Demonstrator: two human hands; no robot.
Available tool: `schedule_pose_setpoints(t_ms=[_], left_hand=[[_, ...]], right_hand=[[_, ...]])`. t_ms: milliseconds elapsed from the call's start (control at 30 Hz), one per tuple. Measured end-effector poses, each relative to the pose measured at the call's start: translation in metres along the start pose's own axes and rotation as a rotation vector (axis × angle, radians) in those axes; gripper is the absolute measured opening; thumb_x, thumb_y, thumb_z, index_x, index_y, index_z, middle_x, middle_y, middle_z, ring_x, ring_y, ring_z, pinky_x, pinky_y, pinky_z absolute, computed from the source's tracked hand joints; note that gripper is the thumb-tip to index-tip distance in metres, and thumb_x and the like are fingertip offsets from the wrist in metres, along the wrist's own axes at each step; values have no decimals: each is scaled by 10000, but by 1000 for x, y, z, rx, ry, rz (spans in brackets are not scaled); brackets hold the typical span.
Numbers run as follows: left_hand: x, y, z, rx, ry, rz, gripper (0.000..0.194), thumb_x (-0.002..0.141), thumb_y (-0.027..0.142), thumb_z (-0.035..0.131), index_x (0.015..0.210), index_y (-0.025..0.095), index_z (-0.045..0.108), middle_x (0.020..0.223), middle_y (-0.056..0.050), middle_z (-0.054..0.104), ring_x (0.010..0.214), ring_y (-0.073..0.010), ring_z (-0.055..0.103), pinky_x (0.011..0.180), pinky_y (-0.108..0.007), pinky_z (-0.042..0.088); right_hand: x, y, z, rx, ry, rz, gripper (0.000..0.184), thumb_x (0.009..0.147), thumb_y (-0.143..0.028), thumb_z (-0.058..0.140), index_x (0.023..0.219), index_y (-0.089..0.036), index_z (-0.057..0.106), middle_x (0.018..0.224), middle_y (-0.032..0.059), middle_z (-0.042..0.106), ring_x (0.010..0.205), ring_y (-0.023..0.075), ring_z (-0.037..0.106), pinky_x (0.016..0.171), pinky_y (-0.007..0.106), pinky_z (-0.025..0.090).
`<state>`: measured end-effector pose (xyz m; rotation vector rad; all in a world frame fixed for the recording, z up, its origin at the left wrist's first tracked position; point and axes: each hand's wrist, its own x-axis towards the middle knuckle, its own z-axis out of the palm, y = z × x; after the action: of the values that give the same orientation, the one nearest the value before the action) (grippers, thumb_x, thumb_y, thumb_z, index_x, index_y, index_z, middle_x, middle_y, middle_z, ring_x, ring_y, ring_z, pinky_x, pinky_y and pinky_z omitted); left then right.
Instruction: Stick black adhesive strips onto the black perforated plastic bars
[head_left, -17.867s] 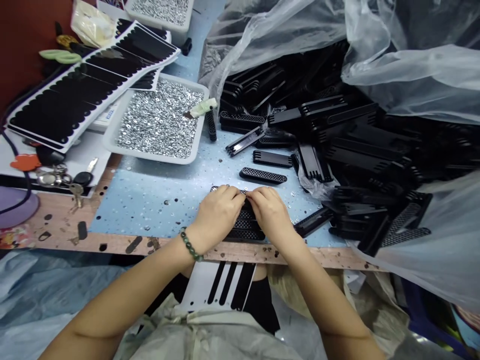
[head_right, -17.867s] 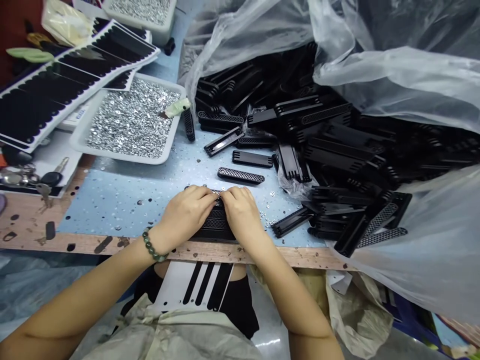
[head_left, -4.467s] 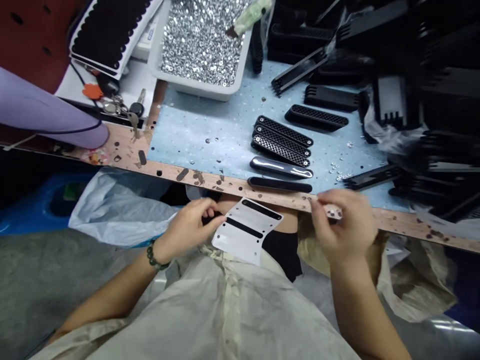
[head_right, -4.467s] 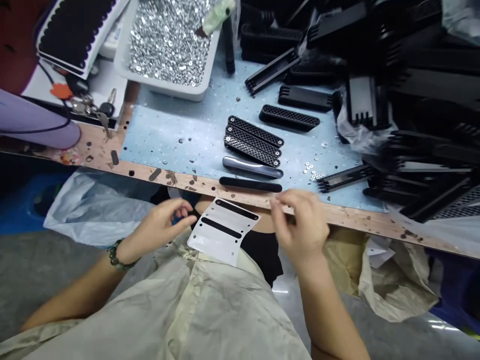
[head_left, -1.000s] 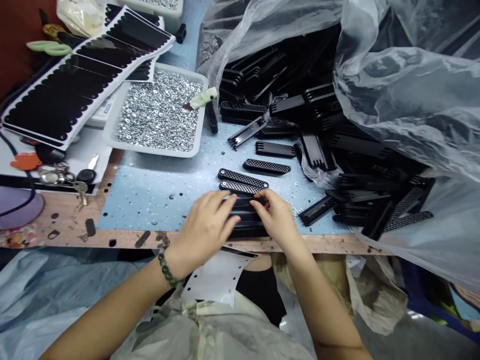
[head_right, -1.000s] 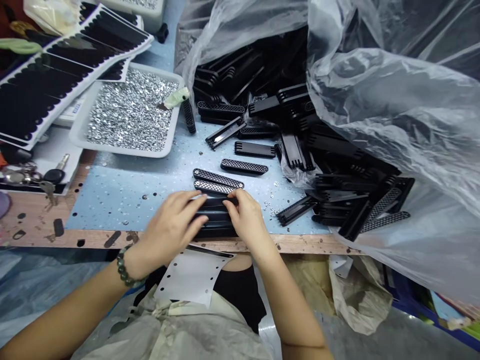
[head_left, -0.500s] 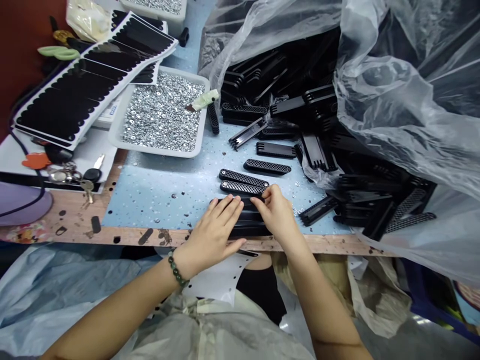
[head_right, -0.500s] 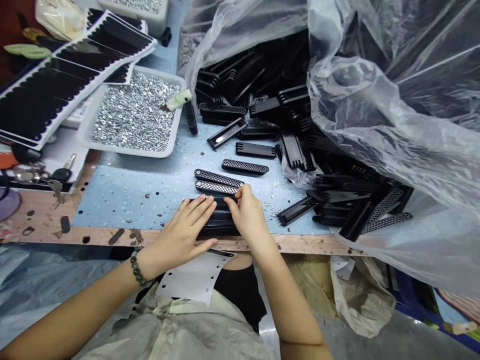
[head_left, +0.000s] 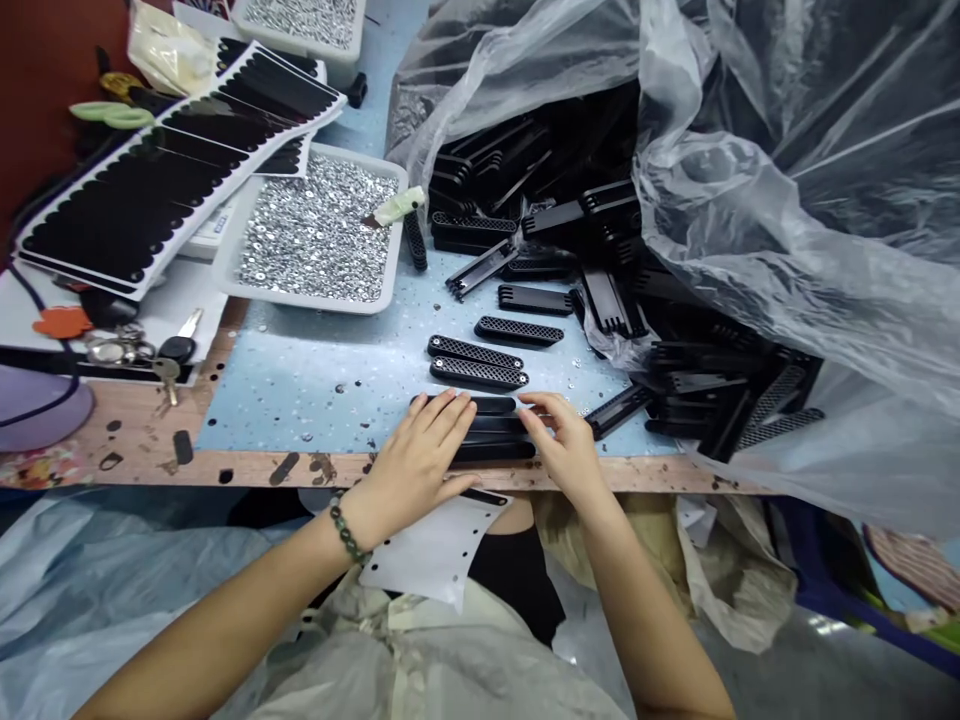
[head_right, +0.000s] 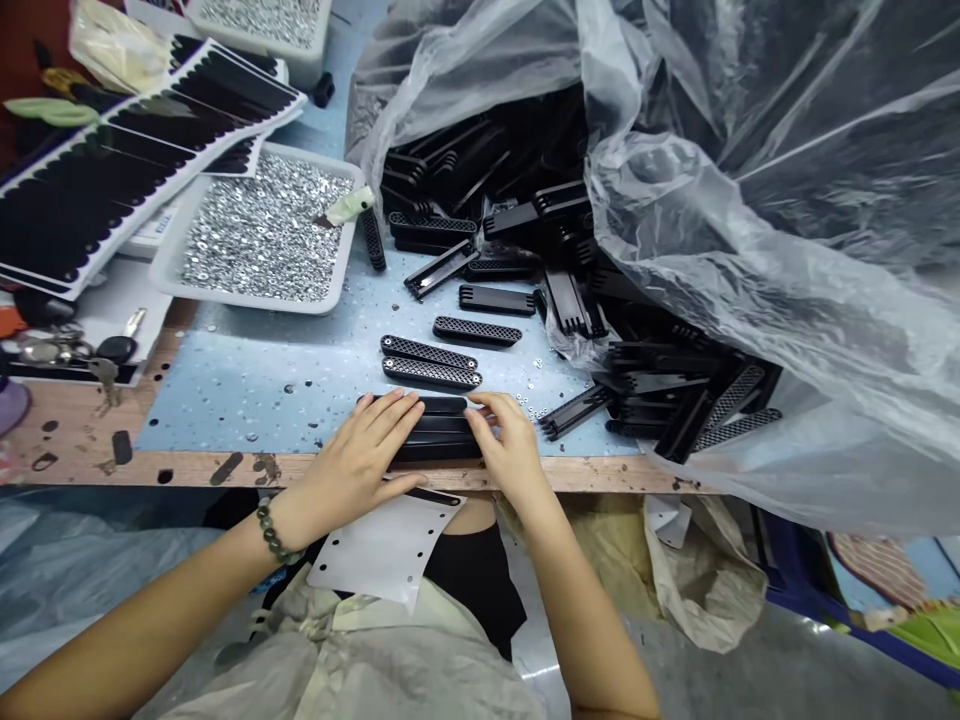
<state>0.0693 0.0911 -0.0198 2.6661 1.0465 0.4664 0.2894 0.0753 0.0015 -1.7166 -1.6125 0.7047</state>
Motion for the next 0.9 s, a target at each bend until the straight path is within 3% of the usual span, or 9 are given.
schedule_pose_setpoints(t_ms=[100,333,533,633,700,767,833,900], left_hand=[[-1,0,-1,18,-14,18,758,854,493,559,1453,115,291,1494,-127,334,1402,-298,258,1166,-510,221],[3,4,-1,64,-26,-20,690,862,426,567,1439,129,332,1491,-112,344,1372,-292,304,1157,-508,221],[6,5,5,103,-21,-23,698,865,443,558,1441,126,324,1495,-104,339,1370,-291,303,1148,-506,223],[4,6,0,78,-9,-5,769,860,520,533,1454,101,282,1507,-130,306,1391,-308,267,1152,-517,202],[-8,7,-9,36,47,-2,784,855,546,525,1454,108,273,1507,-155,295,1399,-325,251,1148,-539,188],[-32,8,-20,-46,146,-60,657,870,466,544,1406,144,346,1447,-164,390,1361,-312,329,1126,-518,249],[-60,10,-27,-170,202,-206,421,882,340,541,1264,175,478,1265,-141,558,1220,-263,492,1041,-437,384],[-85,14,-25,-299,135,-393,281,886,298,522,1139,178,538,1095,-107,631,1055,-224,580,917,-366,467]], right_hand=[[9,6,5,92,-95,130,322,829,-386,598,1081,-192,649,1056,76,640,875,178,600,766,321,482],[25,15,17,324,-111,253,263,692,-382,705,850,-172,696,852,40,666,751,159,582,742,306,456],[24,14,26,229,21,173,241,786,-396,614,788,-171,701,805,52,673,773,181,614,752,320,462],[19,11,21,175,36,119,279,884,-372,504,881,-176,701,869,61,673,847,185,624,823,331,458],[8,11,13,145,90,95,295,918,-360,456,1023,-177,664,971,77,647,869,183,619,860,352,455],[-13,12,4,108,245,57,276,916,-333,470,1108,-187,605,1083,103,590,882,193,611,852,377,469],[-41,12,-3,54,398,-19,218,898,-265,503,1098,-223,578,1128,109,550,904,213,600,822,392,486],[-70,10,-2,14,375,-129,238,879,-163,503,1078,-277,564,1023,77,579,875,222,598,803,403,489]])
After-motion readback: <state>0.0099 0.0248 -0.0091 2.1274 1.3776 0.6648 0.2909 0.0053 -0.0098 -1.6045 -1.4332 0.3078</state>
